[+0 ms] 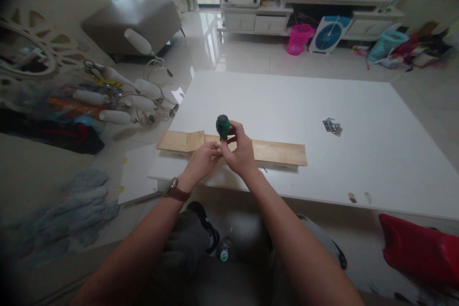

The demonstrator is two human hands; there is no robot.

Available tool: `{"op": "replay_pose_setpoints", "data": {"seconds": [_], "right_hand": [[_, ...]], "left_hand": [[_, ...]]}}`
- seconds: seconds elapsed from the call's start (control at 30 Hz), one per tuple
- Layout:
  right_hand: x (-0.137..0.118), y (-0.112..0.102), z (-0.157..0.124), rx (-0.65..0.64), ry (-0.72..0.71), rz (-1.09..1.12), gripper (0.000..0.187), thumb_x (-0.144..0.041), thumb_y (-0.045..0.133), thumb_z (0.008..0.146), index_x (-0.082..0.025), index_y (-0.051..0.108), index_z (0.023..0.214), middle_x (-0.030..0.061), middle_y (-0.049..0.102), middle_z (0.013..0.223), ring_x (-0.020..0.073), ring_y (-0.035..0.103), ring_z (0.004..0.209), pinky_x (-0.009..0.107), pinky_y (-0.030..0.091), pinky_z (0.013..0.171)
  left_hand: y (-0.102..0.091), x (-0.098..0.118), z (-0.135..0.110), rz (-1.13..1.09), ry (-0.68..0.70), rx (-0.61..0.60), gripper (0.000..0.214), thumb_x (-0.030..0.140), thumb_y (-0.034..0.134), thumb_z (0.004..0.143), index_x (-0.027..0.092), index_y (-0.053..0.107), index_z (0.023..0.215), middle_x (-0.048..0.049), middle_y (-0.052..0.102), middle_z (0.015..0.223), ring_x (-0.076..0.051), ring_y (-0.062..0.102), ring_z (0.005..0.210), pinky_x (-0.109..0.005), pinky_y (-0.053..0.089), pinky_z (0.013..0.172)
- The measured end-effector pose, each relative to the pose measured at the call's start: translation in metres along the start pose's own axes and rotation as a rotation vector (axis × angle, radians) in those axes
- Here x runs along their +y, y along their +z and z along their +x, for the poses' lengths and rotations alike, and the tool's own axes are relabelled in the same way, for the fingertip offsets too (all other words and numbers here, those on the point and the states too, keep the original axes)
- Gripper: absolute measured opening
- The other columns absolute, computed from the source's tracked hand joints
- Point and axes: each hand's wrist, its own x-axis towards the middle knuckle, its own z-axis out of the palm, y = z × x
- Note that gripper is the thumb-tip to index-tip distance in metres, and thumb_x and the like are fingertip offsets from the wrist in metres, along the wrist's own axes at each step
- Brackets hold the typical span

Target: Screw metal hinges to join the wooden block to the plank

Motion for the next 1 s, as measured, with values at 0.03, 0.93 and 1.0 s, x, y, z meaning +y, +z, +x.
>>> {"op": "replay_pose_setpoints", "data": {"seconds": [0.03, 0.93, 1.0], "right_hand": [[0.0, -0.0001, -0.0001, -0.002, 0.002, -0.001, 0.046, -0.015, 0.064, 0.086, -0.03, 0.051, 0.128, 0.0041, 0.073, 0.108, 0.0208, 0.074, 0.097, 0.033, 0.063, 0.074], [-0.0004, -0.0007, 0.0004, 0.005, 0.034, 0.014, 0.045, -0.016, 0.063, 0.085, -0.03, 0.051, 0.126, 0.003, 0.071, 0.106, 0.0202, 0.072, 0.095, 0.034, 0.062, 0.072], [-0.0004, -0.0008, 0.0007, 0.008, 0.038, 0.012, 0.045, -0.016, 0.064, 0.085, -0.03, 0.051, 0.126, 0.0032, 0.071, 0.107, 0.0205, 0.072, 0.096, 0.034, 0.062, 0.073]], "left_hand": [[0.0004, -0.0004, 0.0, 0.0, 0.002, 0.002, 0.022, 0.015, 0.066, 0.095, 0.025, 0.085, 0.102, -0.0085, 0.072, 0.117, -0.023, 0.066, 0.114, -0.036, 0.055, 0.105], [-0.0021, 0.004, -0.0008, 0.04, -0.022, -0.005, 0.023, 0.014, 0.066, 0.096, 0.023, 0.085, 0.105, -0.0099, 0.073, 0.124, -0.025, 0.067, 0.12, -0.039, 0.056, 0.107], [-0.0016, 0.0034, -0.0005, 0.049, -0.023, -0.011, 0.023, 0.014, 0.067, 0.095, 0.023, 0.085, 0.104, -0.0094, 0.073, 0.124, -0.025, 0.067, 0.12, -0.039, 0.056, 0.106]]}}
